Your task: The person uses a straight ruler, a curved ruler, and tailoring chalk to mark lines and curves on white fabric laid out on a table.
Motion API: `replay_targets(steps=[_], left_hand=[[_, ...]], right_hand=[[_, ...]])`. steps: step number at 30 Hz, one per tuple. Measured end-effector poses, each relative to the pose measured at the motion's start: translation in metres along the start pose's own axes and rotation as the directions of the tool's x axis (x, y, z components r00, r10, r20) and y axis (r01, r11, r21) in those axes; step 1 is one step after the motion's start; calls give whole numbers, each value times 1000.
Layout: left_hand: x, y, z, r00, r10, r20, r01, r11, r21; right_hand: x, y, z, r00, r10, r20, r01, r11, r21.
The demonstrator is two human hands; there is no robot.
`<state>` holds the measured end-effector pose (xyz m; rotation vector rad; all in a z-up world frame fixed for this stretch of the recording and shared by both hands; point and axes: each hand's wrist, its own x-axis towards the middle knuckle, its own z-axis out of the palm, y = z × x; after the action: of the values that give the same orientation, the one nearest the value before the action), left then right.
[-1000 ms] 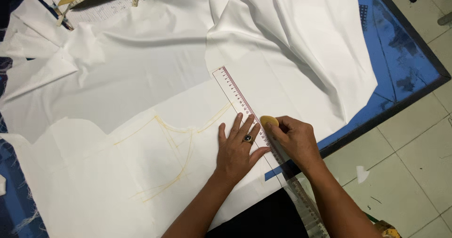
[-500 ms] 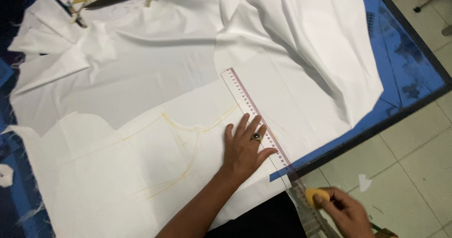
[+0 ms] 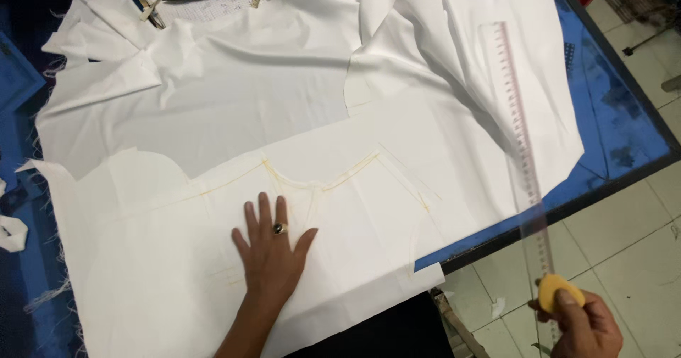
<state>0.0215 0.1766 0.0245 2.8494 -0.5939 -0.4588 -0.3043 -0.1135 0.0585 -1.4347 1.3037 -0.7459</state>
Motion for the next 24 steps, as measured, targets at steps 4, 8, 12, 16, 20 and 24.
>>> replay_targets(steps=[4, 8, 12, 16, 20, 24], left_hand=[[-15, -20, 26, 936, 109, -336, -3, 954, 301], [-18, -24, 36, 927, 113, -359, 14, 943, 332], [-19, -23, 34, 897, 127, -424, 11, 951, 309], [-17, -22, 35, 924, 98, -370, 14, 958, 288], [-17, -23, 35, 946, 67, -316, 30, 955, 295], [-18, -23, 30, 963, 41, -266, 15, 978, 207]], right_hand=[[20, 8, 7, 993, -109, 37, 105, 990, 95], [5, -25, 28, 993, -19, 116, 1, 988, 153], [-5, -29, 37, 992, -11, 127, -9, 989, 150], [-8, -21, 39, 992, 8, 125, -24, 992, 120], [-20, -9, 38, 973, 80, 217, -109, 986, 126], [-33, 23, 60, 959, 22, 284, -70, 985, 160]])
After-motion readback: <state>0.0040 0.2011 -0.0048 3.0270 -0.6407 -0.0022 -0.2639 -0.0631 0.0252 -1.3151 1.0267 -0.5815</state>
